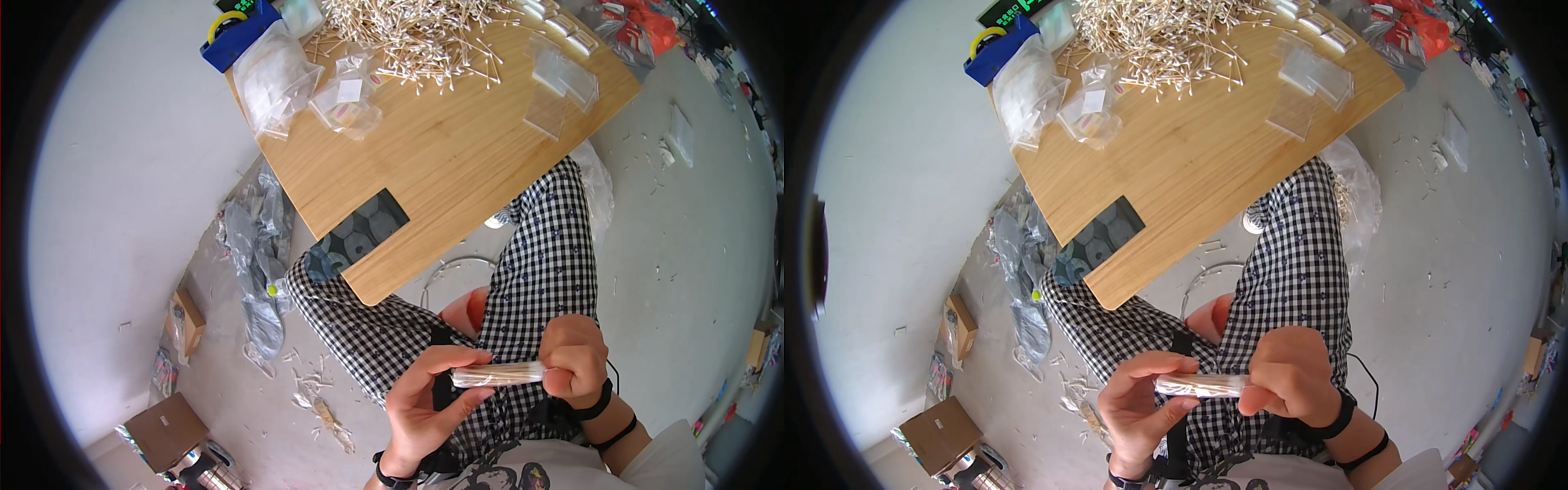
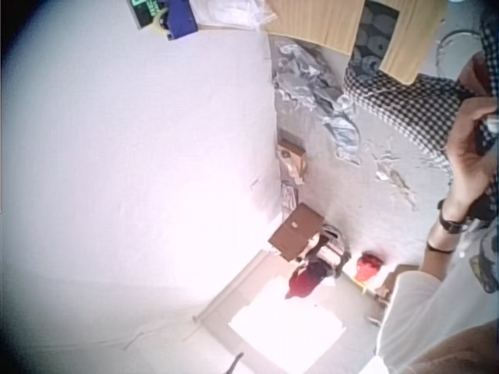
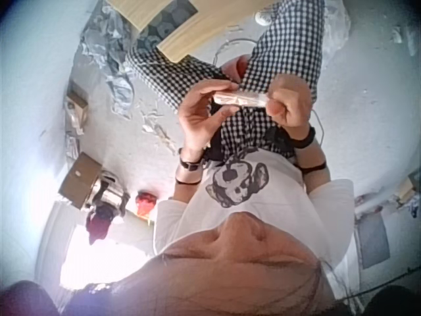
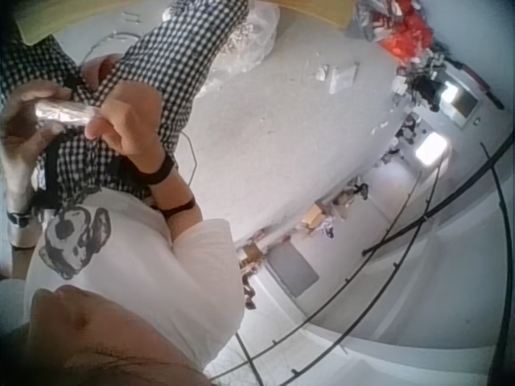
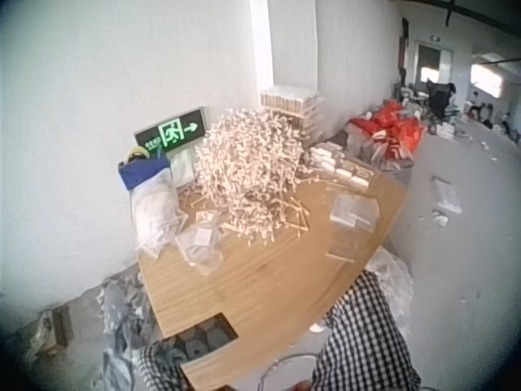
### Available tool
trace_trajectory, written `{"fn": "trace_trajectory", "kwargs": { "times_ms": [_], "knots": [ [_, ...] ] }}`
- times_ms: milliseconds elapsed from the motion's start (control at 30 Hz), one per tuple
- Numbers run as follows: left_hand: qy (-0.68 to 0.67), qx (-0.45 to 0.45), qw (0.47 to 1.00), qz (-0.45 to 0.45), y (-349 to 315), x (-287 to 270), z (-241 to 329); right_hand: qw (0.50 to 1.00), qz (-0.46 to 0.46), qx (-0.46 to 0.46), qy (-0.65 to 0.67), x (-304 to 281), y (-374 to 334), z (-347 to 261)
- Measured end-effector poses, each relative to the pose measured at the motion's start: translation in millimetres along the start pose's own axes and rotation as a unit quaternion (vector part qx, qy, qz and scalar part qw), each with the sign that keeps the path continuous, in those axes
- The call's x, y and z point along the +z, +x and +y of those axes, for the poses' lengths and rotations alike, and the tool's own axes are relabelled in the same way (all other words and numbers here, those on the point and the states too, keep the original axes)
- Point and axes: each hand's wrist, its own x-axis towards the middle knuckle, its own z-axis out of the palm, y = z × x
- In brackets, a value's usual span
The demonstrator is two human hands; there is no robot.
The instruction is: Packaging cotton swabs into small plastic bags.
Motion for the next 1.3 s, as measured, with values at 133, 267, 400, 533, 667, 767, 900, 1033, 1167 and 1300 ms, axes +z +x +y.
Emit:
{"fn": "trace_trajectory", "kwargs": {
  "times_ms": [133,267,400,533,667,767,900,1033,1167,1300],
  "knots": [
    [0.084,0.012,0.994,-0.066,1,-4,-3,0.999,-0.047,-0.022,0.004,-4,1,2],
    [0.137,0.127,0.982,0.034,-3,3,-6,0.991,0.047,0.124,-0.006,9,5,-2],
    [0.342,0.271,0.890,0.135,-2,3,-10,0.841,-0.018,0.421,0.340,10,10,-16],
    [0.431,0.312,0.838,0.120,0,7,-16,0.765,-0.059,0.467,0.440,26,12,-35],
    [0.453,0.261,0.849,0.071,3,12,-4,0.805,-0.100,0.453,0.370,26,9,-30],
    [0.261,0.211,0.938,0.090,-7,1,-10,0.846,-0.128,0.431,0.286,18,15,-26],
    [0.180,0.139,0.952,0.204,5,-11,-7,0.875,-0.175,0.399,0.209,11,24,-28],
    [-0.031,0.011,0.994,0.100,8,-24,-5,0.877,-0.202,0.388,0.197,6,30,-30],
    [-0.109,-0.015,0.991,0.081,6,-26,-13,0.880,-0.242,0.368,0.178,5,30,-30],
    [-0.102,0.002,0.993,0.059,7,-27,-18,0.893,-0.246,0.345,0.149,4,30,-28]
  ]
}}
